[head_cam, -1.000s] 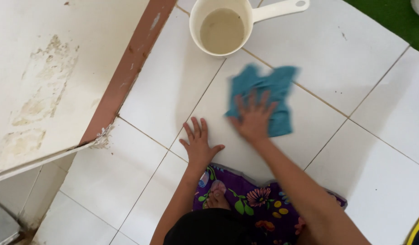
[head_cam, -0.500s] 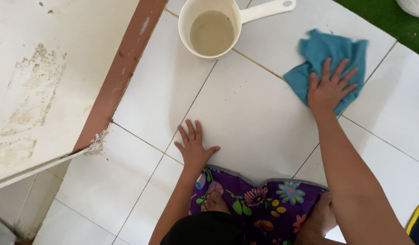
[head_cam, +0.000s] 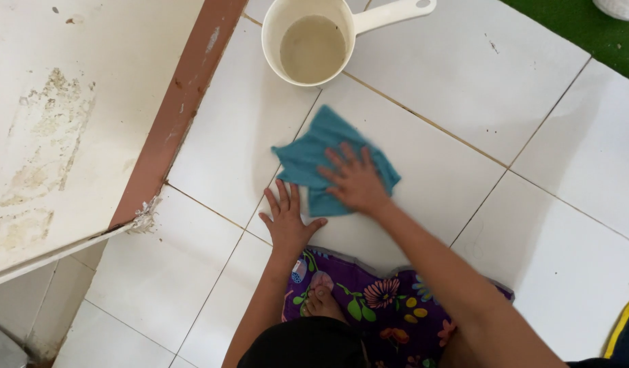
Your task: The person is cleaning the floor by dipping a cloth into a bucket of water, wringing it out, and wiping the tiles while kneeling on a mat.
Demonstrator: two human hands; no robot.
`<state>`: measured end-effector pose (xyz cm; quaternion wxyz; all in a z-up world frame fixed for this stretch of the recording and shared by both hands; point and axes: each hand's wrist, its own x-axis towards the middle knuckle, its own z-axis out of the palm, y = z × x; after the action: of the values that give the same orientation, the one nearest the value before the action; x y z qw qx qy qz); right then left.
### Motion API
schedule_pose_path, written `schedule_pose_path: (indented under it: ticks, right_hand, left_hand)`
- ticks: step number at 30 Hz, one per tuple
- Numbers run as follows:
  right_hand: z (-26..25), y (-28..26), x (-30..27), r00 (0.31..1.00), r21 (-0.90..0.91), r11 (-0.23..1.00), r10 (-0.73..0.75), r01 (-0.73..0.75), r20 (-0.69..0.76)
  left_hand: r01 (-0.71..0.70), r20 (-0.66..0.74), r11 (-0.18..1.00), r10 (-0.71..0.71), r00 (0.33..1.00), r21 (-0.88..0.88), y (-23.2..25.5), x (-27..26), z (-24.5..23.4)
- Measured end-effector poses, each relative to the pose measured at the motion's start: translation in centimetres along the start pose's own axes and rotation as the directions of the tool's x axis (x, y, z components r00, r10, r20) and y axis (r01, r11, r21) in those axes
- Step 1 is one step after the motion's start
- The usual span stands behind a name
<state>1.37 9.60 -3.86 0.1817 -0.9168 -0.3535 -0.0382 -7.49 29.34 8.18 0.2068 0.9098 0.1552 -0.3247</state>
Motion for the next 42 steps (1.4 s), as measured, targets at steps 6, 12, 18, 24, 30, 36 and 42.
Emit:
schedule_pose_path:
  ticks: [6,12,18,24,30,36,42]
  right_hand:
    - [-5.5,17.6,-4.8,0.942,-0.178,0.933,0.279,-0.311,-0.184]
    - [-7.2,17.8,-6.3,0.479,-0.257,0.418,0.838,-0.871,-0.262]
    - [0.4,2.4,-2.7,0.856,-0.271,0.812,0.5,-0.517,-0.135]
    - [-0.4,-0.2,-1.2,0.999,-0.001,1.0,0.027,-0.027,-0.046]
    - [-6.1,18.3,-8.4,0.917,-0.214,0.897,0.35,-0.387,-0.192]
    - [-7.5,25.5,-14.8,0.416,-0.244,0.343,0.82,-0.907,-0.393]
    - [-3.0,11.1,-6.9,0.761,-0.347,0.68,0.609,-0.646,-0.223]
  left_hand:
    - [0.017,0.002,1.0,-0.018,1.0,0.018,0.4,0.0,-0.4]
    - [-0.023,-0.103,0.993,0.035,0.994,0.112,-1.9,1.1,3.0]
    - [0.004,-0.008,0.999,-0.004,1.0,0.043,0.2,0.2,0.2]
    - [-0.012,-0.011,0.998,0.013,1.0,0.069,-0.3,0.0,0.4]
    - [0.013,-0.011,0.996,-0.012,1.0,0.088,0.0,-0.1,0.1]
    - [0.014,-0.007,0.997,-0.013,1.0,0.076,0.1,0.0,0.2]
    - [0.017,-0.003,0.995,-0.017,1.0,0.096,0.0,0.1,0.3]
